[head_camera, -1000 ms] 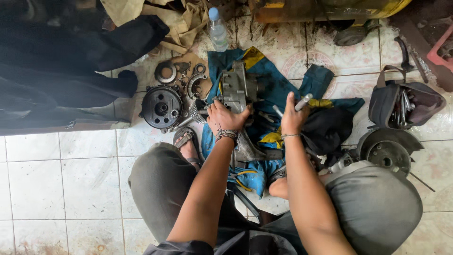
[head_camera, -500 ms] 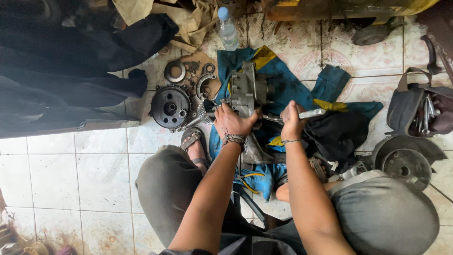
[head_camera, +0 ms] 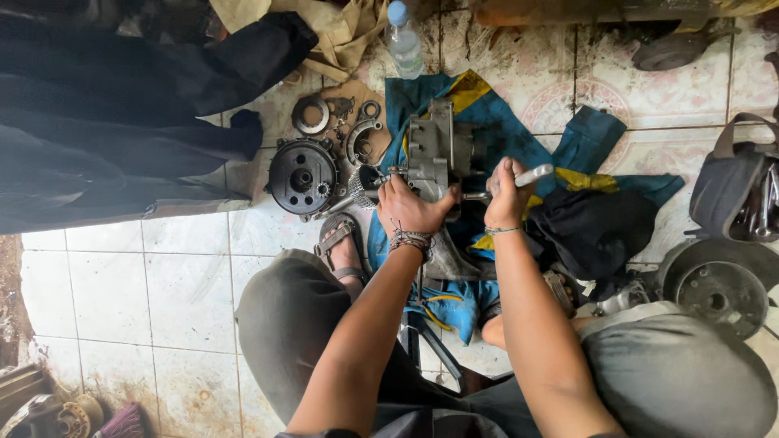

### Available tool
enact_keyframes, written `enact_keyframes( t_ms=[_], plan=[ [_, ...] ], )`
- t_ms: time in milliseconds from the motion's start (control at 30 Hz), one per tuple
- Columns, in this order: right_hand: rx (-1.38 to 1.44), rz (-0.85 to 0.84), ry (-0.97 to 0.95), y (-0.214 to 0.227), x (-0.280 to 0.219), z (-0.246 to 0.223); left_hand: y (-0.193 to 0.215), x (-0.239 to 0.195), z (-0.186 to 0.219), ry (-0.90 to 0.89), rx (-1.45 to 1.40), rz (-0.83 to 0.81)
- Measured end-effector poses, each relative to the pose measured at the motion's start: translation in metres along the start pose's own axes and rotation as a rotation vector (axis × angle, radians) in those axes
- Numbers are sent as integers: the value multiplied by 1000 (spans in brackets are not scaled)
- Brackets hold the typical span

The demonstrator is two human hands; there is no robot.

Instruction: The person is working on a disassembled engine block placed on a cloth on the floor. They use a wrench to tighten bolts on the engine casing and occasionally adjust the position of the engine and internal components.

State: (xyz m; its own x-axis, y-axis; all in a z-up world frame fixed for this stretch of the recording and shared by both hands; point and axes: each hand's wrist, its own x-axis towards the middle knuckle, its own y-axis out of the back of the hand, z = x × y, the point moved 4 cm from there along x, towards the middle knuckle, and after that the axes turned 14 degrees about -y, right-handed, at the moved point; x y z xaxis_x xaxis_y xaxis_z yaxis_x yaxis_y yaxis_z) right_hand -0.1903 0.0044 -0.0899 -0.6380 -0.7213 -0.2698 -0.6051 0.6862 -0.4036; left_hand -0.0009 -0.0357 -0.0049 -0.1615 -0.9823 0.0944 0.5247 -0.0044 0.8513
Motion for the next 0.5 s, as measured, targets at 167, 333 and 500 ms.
enact_keyframes(
  t_ms=[167,333,500],
  plan=[
    [-41,102,49,-12,-9,1,1,-2,0,-33,31,24],
    [-10,118,28,-13,-12,4,-1,-6,-6,-32,61,50],
    [-196,60,103,-22,-6,-11,-2,0,-2,-35,19,23]
  ],
)
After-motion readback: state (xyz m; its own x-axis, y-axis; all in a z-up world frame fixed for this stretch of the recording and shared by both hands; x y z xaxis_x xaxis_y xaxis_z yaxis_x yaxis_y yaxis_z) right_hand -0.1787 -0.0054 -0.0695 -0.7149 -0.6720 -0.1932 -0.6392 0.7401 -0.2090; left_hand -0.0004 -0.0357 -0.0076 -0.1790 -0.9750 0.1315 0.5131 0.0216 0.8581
